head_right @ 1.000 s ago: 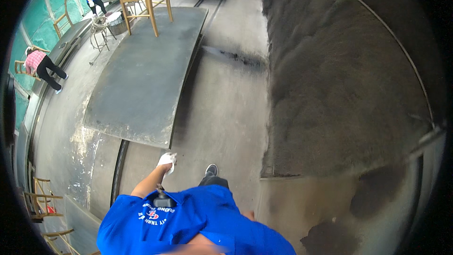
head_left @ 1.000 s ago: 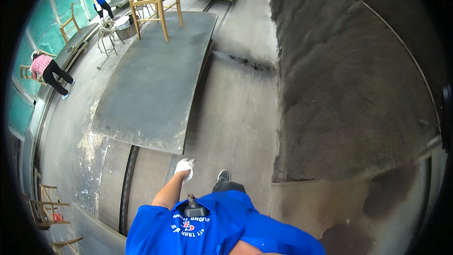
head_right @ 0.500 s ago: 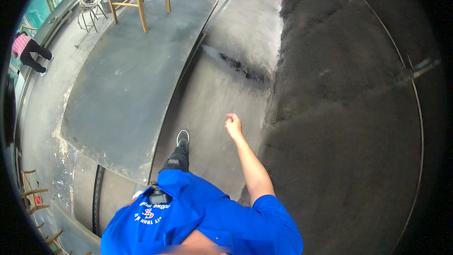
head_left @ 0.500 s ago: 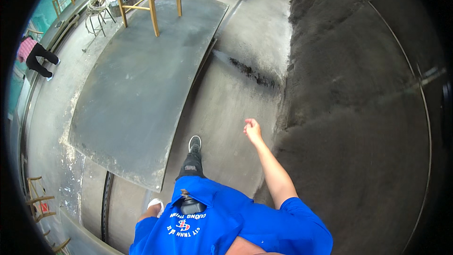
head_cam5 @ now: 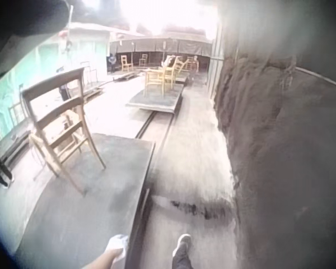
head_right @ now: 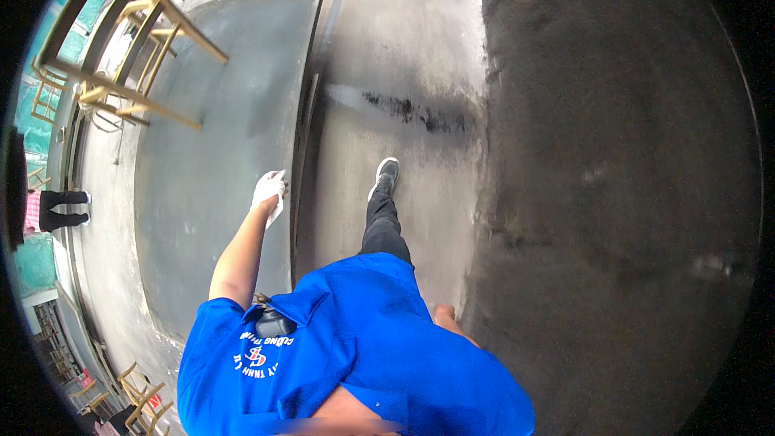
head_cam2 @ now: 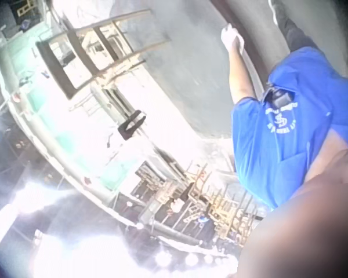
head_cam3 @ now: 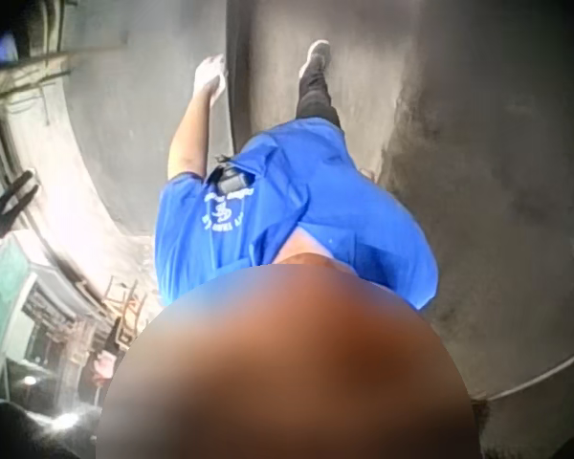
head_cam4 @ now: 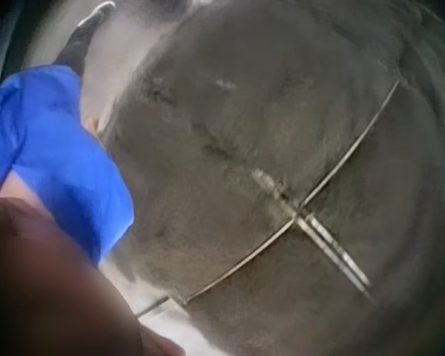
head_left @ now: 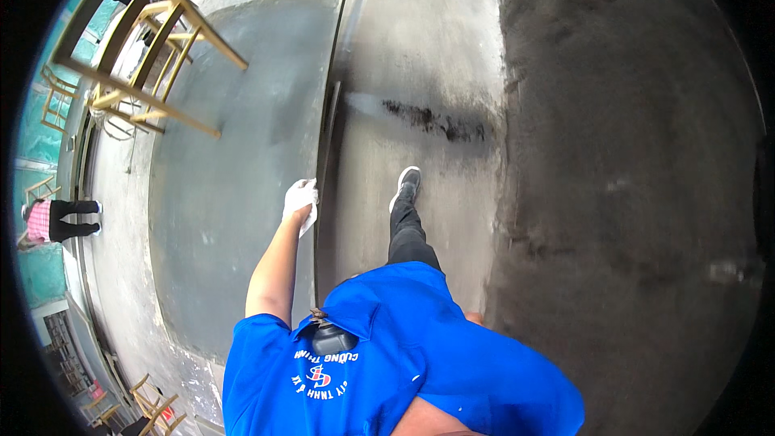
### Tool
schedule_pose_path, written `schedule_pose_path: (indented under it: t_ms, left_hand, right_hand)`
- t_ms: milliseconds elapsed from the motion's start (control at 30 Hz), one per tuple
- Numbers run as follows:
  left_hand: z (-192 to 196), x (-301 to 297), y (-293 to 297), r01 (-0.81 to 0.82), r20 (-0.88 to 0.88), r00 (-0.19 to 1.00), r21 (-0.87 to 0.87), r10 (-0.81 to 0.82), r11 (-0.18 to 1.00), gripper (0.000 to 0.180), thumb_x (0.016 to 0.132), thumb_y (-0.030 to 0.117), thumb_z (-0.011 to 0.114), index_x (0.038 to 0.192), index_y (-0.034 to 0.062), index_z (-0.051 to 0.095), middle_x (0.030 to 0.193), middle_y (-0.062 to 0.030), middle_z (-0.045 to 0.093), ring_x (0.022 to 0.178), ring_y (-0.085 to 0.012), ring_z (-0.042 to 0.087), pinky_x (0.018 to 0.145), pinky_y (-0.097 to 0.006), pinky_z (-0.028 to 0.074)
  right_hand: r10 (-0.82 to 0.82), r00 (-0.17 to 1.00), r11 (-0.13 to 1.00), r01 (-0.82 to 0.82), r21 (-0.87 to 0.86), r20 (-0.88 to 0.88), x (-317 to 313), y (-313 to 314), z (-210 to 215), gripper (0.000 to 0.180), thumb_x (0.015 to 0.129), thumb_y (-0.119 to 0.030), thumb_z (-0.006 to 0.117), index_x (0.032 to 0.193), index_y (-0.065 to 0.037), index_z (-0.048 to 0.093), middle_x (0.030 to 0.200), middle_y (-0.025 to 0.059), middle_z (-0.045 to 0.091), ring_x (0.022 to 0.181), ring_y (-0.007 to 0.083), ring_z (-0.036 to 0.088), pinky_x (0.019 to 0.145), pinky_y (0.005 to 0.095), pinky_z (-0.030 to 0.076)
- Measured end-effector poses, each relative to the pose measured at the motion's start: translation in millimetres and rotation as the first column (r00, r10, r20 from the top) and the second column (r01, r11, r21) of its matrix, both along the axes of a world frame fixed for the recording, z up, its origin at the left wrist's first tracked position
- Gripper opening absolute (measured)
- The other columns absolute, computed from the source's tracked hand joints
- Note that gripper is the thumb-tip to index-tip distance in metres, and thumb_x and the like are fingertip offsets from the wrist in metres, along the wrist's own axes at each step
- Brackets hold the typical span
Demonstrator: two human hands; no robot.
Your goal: The person puts on disposable gloves and picks up a spray gun. They then spray a clear finish onto several wooden chair frames in a workshop, moving around each chair to cover all sides.
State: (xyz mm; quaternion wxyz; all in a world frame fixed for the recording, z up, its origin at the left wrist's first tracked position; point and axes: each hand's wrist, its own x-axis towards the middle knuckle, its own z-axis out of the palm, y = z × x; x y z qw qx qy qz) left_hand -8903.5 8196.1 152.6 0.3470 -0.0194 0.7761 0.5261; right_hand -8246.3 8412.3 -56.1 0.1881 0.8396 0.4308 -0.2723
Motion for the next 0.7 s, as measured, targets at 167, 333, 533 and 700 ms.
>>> schedule_pose_path:
  t_ms: [167, 333, 533, 700]
  left_hand:
    - [27.0, -59.0, 126.2, -0.084, 0.14, 0.988, 0.071, 0.073, 0.994, 0.029, 0.098, 0.024, 0.065, 0.117, 0.001, 0.066, 0.083, -0.0027, 0.064, 0.07, -0.01, 0.057, 0.061, -0.027, 0.045]
    - [8.9, -79.3, 126.1, -0.006, 0.184, 0.982, -0.242, 0.051, 0.97, 0.034, 0.099, 0.032, 0.061, 0.109, 0.0012, 0.071, 0.087, -0.014, 0.071, 0.071, -0.0227, 0.063, 0.066, -0.037, 0.051]
    - [-40.5, -94.3, 135.9, 0.373, 0.339, 0.925, -0.721, -0.172, 0.584, 0.049, 0.101, 0.04, 0.043, 0.124, 0.004, 0.068, 0.132, -0.0194, 0.064, 0.125, -0.0355, 0.06, 0.101, -0.044, 0.048]
    - [-99.6, -194.6, 226.9, 0.451, 0.506, 0.853, -0.588, -0.131, 0.671, 0.047, 0.1, 0.038, 0.043, 0.132, 0.0123, 0.065, 0.143, -0.0107, 0.059, 0.135, -0.0292, 0.053, 0.106, -0.042, 0.044]
  right_hand:
    - [0.257, 0.964, 0.965, -0.26, -0.036, -0.064, -192.9, 152.7, -13.5, 0.029, 0.087, -0.02, 0.058, 0.105, -0.004, 0.074, 0.113, 0.0191, 0.072, 0.105, 0.0369, 0.069, 0.087, 0.0473, 0.055]
    - [0.817, 0.417, 0.577, -0.609, 0.545, -0.398, -556.8, 426.4, 151.0, 0.028, 0.089, -0.023, 0.055, 0.099, -0.001, 0.071, 0.099, 0.0252, 0.071, 0.098, 0.0436, 0.068, 0.083, 0.0509, 0.053]
    - [0.969, -0.051, 0.204, -0.394, 0.896, -0.243, -906.6, 535.7, 396.6, 0.03, 0.099, -0.022, 0.053, 0.115, -0.003, 0.068, 0.106, 0.0216, 0.072, 0.101, 0.0361, 0.07, 0.086, 0.0438, 0.054]
    - [0.922, -0.215, 0.222, -0.392, 0.893, -0.323, -1082.8, 559.1, 382.4, 0.029, 0.103, -0.022, 0.051, 0.116, -0.002, 0.067, 0.098, 0.0206, 0.072, 0.093, 0.0322, 0.072, 0.081, 0.0388, 0.054]
